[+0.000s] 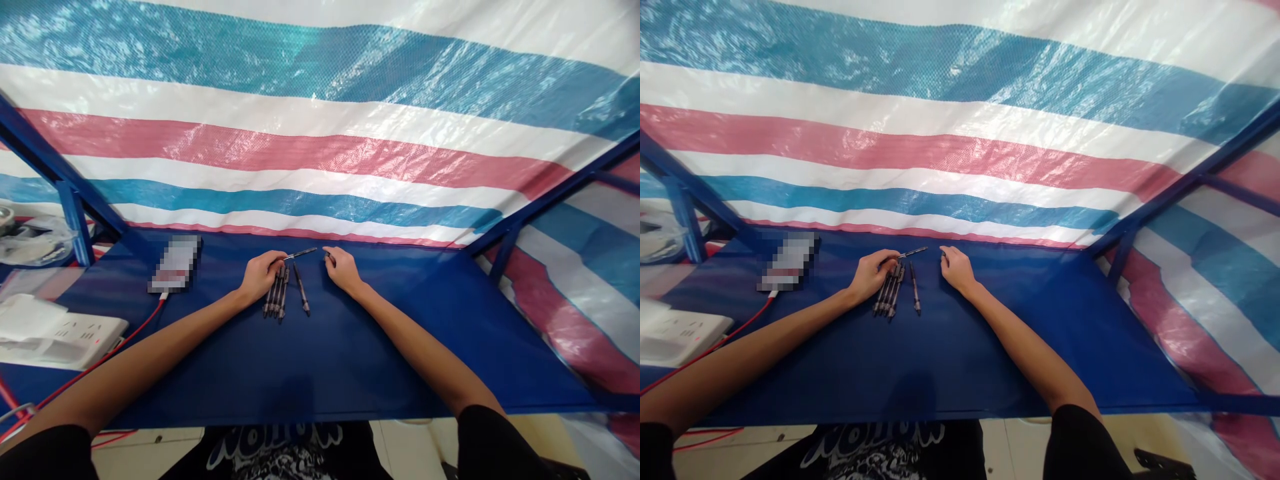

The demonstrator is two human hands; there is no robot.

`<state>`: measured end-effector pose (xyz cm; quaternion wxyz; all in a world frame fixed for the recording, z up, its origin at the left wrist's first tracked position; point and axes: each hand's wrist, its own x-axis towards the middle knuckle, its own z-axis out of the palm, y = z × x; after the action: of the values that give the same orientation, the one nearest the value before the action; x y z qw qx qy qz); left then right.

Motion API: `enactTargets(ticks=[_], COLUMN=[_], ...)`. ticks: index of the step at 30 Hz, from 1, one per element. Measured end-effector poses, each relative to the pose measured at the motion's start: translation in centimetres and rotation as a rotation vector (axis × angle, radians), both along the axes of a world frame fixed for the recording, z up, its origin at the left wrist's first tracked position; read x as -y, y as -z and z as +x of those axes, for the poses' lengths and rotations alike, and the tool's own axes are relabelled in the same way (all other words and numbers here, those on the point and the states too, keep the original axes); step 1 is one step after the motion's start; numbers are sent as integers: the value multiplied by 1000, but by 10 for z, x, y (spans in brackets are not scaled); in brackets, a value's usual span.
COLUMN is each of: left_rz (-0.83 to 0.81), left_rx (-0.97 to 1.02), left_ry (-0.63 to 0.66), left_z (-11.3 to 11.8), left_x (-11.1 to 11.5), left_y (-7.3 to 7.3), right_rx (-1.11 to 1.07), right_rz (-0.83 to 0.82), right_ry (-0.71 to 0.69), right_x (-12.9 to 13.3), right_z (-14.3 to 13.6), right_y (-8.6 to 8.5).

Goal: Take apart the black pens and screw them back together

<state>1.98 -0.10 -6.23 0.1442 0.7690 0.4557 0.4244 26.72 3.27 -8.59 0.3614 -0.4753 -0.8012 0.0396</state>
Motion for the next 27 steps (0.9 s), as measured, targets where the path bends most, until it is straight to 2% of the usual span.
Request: enactTargets(ticks=[7, 17, 24, 27], left_rz=[15, 29, 93, 106], left_rx=[0, -4, -4, -22], left_ry=[-3, -8, -29, -32], left_z=[1, -1, -1, -1], left_x=[1, 0, 2, 2], left_y=[-1, 1, 0, 0], right_rx=[30, -102, -13, 51], right_rz=[52, 107, 93, 79], right_ry=[-65, -1, -197, -207], right_x=[-1, 7, 28, 32], right_z=[1, 2, -16, -23], right_y=[3, -7, -15, -12])
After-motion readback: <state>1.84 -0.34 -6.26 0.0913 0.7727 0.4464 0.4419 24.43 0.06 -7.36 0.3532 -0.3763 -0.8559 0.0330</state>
